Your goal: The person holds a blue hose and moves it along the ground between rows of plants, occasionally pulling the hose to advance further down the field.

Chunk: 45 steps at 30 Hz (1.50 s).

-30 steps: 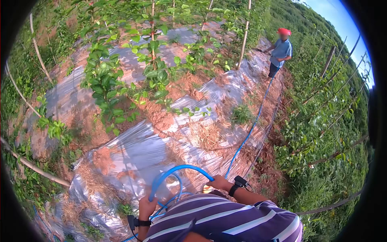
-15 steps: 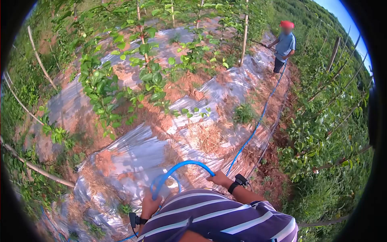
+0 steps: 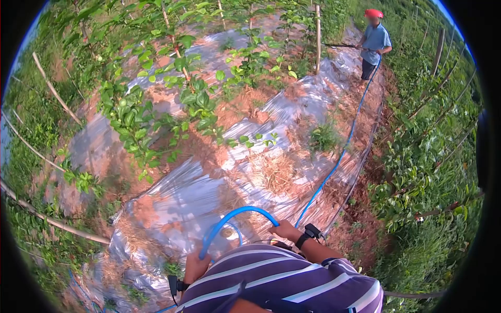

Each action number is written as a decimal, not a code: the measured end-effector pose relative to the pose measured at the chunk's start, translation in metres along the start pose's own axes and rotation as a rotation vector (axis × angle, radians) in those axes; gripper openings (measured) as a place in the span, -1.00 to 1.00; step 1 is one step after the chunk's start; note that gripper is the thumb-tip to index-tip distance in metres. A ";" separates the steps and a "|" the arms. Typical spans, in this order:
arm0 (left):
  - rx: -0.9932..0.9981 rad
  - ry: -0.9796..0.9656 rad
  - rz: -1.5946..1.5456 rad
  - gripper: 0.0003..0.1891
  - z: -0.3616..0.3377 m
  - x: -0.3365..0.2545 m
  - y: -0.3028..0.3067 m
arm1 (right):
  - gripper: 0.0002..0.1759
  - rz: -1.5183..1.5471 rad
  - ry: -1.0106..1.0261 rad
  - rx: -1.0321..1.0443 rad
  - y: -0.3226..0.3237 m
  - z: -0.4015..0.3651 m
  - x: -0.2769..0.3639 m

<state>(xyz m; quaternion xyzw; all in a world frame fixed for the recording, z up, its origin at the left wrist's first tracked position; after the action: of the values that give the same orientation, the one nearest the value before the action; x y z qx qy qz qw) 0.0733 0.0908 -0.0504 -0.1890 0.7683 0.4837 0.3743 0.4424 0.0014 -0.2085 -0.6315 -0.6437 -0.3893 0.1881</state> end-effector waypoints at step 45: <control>0.084 -0.182 0.016 -0.74 -0.002 0.011 -0.006 | -0.58 -0.150 -0.130 -0.064 -0.006 -0.027 -0.048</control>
<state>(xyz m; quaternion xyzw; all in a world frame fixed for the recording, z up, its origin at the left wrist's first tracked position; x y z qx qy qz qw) 0.0688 0.0868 -0.0621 -0.1220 0.7522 0.4691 0.4463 0.4363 -0.0494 -0.2283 -0.6110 -0.6872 -0.3810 0.0959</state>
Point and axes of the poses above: each hand's wrist, its own z-axis towards the middle knuckle, its own y-axis out of the back of the hand, x = y × z, the point moved 8 cm from there along z, towards the middle knuckle, and after that the axes turned 6 degrees about -y, right-handed, at the moved point
